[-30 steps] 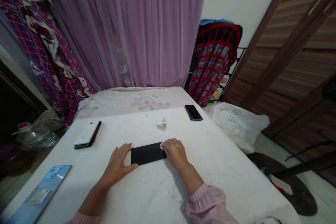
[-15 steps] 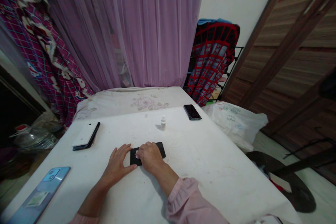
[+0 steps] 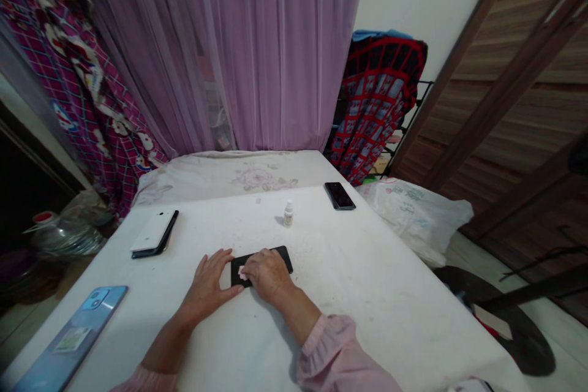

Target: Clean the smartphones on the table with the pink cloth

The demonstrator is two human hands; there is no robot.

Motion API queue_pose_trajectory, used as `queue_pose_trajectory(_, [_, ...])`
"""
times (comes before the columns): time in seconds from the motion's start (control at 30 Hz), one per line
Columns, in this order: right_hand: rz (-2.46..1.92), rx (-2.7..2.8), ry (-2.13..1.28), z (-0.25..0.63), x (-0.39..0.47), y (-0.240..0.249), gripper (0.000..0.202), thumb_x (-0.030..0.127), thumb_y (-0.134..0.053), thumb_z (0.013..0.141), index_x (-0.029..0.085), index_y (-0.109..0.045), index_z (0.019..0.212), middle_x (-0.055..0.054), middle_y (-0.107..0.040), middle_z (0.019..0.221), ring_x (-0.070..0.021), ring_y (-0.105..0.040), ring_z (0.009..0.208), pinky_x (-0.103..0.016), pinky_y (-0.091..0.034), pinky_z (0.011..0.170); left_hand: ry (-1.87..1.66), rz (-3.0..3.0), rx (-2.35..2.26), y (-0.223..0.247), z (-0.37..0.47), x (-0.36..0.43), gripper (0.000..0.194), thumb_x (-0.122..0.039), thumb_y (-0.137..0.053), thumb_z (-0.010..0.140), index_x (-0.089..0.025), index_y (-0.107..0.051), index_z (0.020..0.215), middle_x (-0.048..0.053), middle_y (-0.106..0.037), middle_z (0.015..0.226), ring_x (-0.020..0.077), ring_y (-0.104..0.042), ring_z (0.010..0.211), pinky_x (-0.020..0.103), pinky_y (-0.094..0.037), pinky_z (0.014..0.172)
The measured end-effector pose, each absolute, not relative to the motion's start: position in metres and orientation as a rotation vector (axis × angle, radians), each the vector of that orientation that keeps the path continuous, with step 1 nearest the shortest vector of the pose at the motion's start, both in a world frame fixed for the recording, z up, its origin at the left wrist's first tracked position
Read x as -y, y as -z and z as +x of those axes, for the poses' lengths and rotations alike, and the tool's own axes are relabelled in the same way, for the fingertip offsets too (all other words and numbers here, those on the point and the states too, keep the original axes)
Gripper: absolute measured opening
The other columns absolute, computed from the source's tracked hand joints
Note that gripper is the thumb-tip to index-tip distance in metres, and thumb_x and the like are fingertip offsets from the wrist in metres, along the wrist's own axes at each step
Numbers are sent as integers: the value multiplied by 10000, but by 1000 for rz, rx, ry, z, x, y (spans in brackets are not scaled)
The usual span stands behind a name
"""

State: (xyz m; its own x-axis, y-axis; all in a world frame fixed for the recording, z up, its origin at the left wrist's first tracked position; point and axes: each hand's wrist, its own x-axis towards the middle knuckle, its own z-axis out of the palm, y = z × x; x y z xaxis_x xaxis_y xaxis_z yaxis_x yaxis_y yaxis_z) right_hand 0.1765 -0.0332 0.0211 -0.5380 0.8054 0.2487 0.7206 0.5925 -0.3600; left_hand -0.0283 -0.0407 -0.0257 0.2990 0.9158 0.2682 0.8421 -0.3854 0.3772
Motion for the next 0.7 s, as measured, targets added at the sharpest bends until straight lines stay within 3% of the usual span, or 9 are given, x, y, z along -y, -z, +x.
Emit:
queue_pose_trajectory(0.13, [-1277,2331,-285,213,39,-22,185,212,-596,902,281,-749,825,10,-749,937,-163,-615,865,-297,-386,786,-666,2389,-1632,25,-29,40,567,-463,-706,737,-231,-532,1224,109,-527,1406,317,-421,1344,556,-226,1141])
queue_pose_trajectory(0.33, [-1440,2174,-230,267,44,-21,212,233,-553,891,285,-757,868,-16,-753,959,-205,-642,878,-328,-437,771,-649,2384,-1643,25,-29,39,571,-470,-699,744,-225,-527,1230,103,-522,1411,309,-415,1349,548,-195,1154])
queue_pose_trajectory(0.5, [-1464,1752,-500,280,43,-7,253,372,-548,842,245,-766,860,-55,-755,905,-222,-667,850,-345,-495,787,-603,2387,-1654,22,-29,40,590,-486,-679,761,-207,-520,1256,115,-512,1421,307,-406,1356,544,-201,1153])
queue_pose_trajectory(0.6, [-1371,1374,-774,271,41,-2,333,480,-624,760,188,-769,825,-81,-747,797,-224,-668,736,-329,-520,676,-600,2398,-1660,22,-30,40,605,-508,-657,776,-211,-513,1283,113,-508,1425,301,-402,1360,536,-200,1154])
queue_pose_trajectory(0.7, [-1301,1139,-1005,262,42,-2,377,507,-716,680,154,-766,803,-49,-674,588,-194,-608,570,-291,-468,507,-614,2404,-1659,21,-30,40,651,-535,-637,785,-218,-483,1331,110,-511,1423,296,-404,1359,529,-198,1156])
